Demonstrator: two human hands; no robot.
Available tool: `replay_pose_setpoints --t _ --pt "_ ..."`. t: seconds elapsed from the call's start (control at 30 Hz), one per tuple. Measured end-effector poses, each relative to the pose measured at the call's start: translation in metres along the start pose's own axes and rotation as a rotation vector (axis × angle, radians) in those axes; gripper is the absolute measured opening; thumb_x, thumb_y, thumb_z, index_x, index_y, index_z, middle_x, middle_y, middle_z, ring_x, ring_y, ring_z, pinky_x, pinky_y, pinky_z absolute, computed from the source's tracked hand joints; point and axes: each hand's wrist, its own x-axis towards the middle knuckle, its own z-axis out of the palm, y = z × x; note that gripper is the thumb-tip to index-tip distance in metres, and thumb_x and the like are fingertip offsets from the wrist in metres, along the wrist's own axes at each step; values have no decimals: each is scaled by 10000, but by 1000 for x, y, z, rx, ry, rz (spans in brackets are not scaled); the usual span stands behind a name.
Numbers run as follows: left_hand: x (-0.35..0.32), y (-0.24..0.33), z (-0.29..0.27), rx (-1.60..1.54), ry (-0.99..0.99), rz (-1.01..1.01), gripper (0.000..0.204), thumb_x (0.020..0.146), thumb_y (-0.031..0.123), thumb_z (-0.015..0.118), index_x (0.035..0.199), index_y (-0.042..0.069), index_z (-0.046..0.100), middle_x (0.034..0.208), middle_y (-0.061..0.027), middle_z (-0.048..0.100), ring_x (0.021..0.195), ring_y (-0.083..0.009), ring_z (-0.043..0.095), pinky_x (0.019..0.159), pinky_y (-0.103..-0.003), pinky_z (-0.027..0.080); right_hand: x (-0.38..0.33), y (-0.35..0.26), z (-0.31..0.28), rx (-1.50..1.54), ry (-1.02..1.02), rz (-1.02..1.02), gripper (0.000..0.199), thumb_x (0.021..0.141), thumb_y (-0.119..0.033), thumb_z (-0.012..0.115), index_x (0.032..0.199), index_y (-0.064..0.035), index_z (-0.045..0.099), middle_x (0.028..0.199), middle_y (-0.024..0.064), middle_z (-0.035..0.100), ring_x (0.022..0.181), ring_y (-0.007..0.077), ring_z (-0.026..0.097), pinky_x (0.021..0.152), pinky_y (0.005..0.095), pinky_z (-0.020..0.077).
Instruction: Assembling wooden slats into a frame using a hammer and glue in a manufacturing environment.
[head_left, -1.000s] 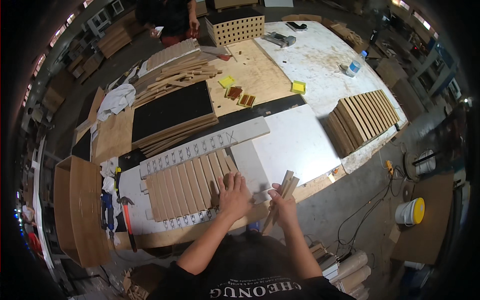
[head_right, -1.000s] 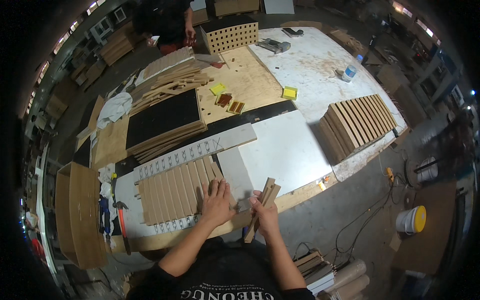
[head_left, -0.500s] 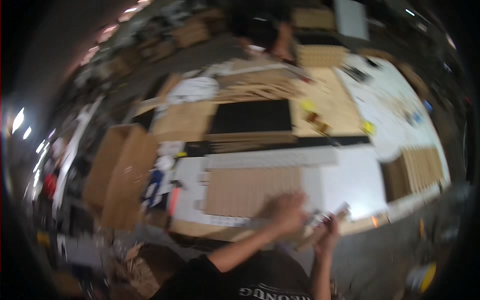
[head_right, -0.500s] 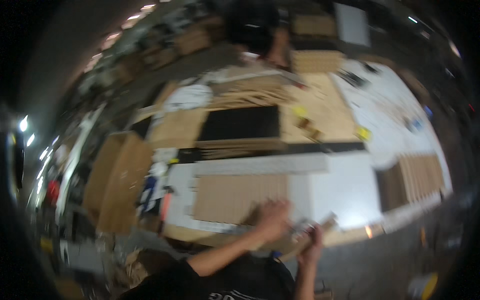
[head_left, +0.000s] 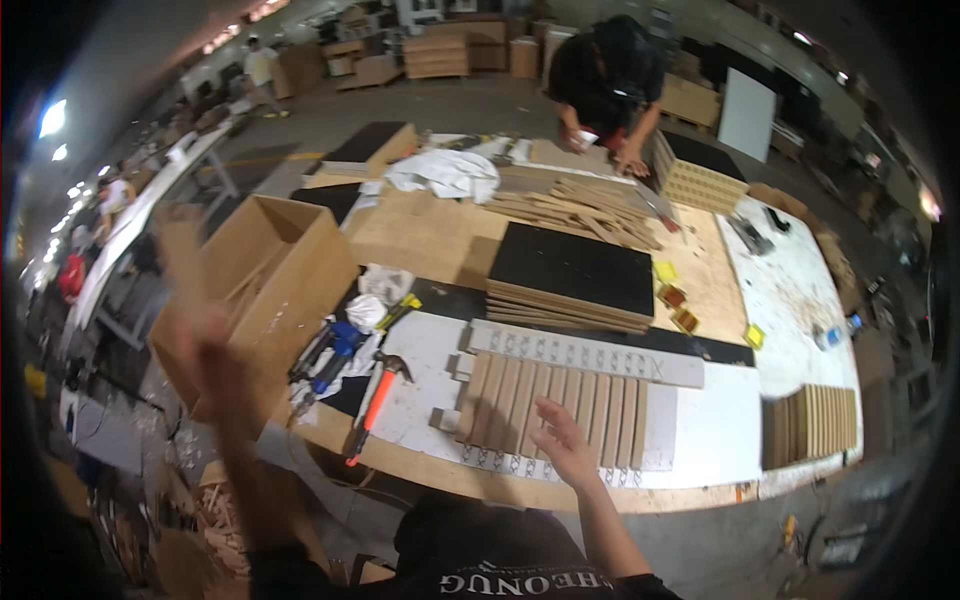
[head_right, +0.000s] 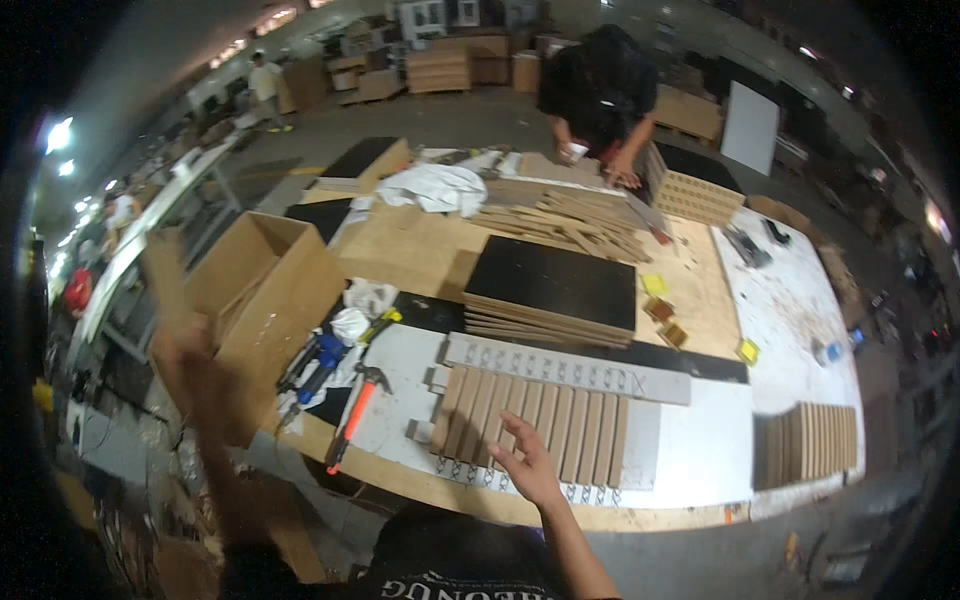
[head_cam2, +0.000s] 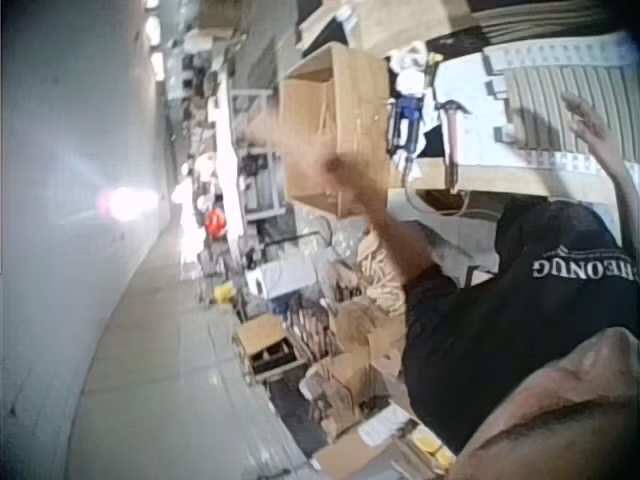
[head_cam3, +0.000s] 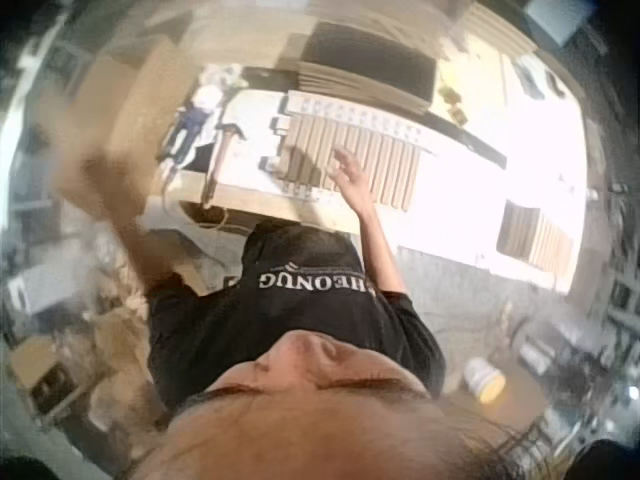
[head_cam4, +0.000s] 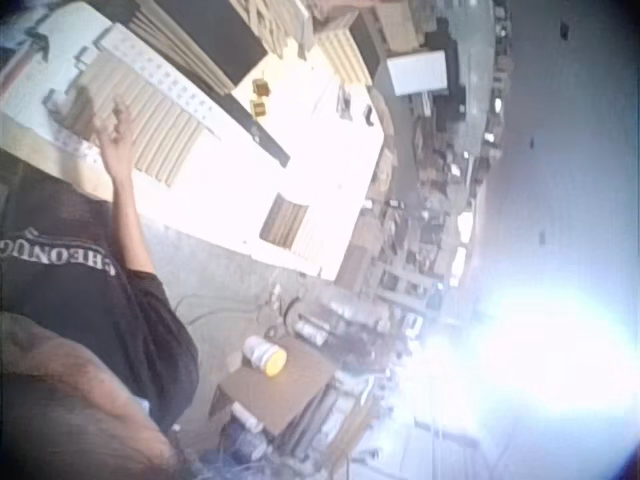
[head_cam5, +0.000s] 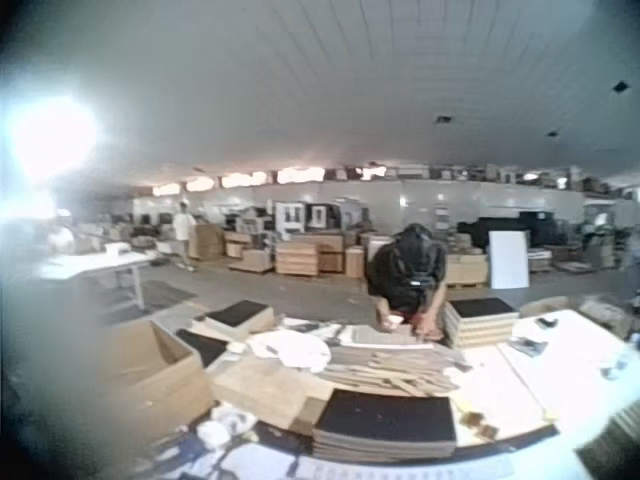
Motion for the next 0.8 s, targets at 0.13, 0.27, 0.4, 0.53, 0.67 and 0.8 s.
replay_pose_setpoints --t 0.13,0.27,0.4,0.53,0.67,0.8 --pt "30 -29 88 -1823 -553 -887 407 846 189 580 1162 -45 475 1038 -172 566 950 -279 551 789 -349 443 -2 19 -9 -192 87 113 531 822 -257 655 1264 -53 446 1247 119 503 1191 252 454 957 389 383" --pt "63 4 -19 -2559 -109 -956 479 792 234 658 1176 -11 511 1128 -220 538 1011 -354 528 873 -412 417 -21 35 -22 9 363 128 412 843 -129 627 1218 -29 489 1168 84 545 1094 200 512 906 312 420" --pt "80 84 -146 -2806 -113 -448 375 749 145 650 1082 -5 567 1080 -186 564 1042 -354 499 903 -431 400 -29 18 -10 -49 347 165 387 852 -87 604 1212 -8 485 1146 80 554 1060 180 525 876 280 433" --pt "93 123 -174 -2792 -420 -526 396 750 90 640 1126 19 540 1120 -148 540 1054 -336 495 900 -411 408 -21 6 2 -130 318 224 370 846 -80 590 1193 5 493 1100 74 569 1021 163 537 872 280 432" --pt "129 153 -166 -2725 -638 -497 473 719 120 682 1144 9 507 1123 -189 534 1070 -336 497 916 -400 408 -10 0 16 -112 297 267 368 837 -56 577 1185 22 489 1083 87 571 1002 179 546 871 288 432" --pt "151 191 -161 -2658 -862 -206 422 691 229 679 1060 42 600 1197 -212 512 1139 -371 461 957 -478 367 -9 3 20 -88 294 234 373 833 -81 620 1171 21 499 1059 89 586 938 143 563 797 265 457"
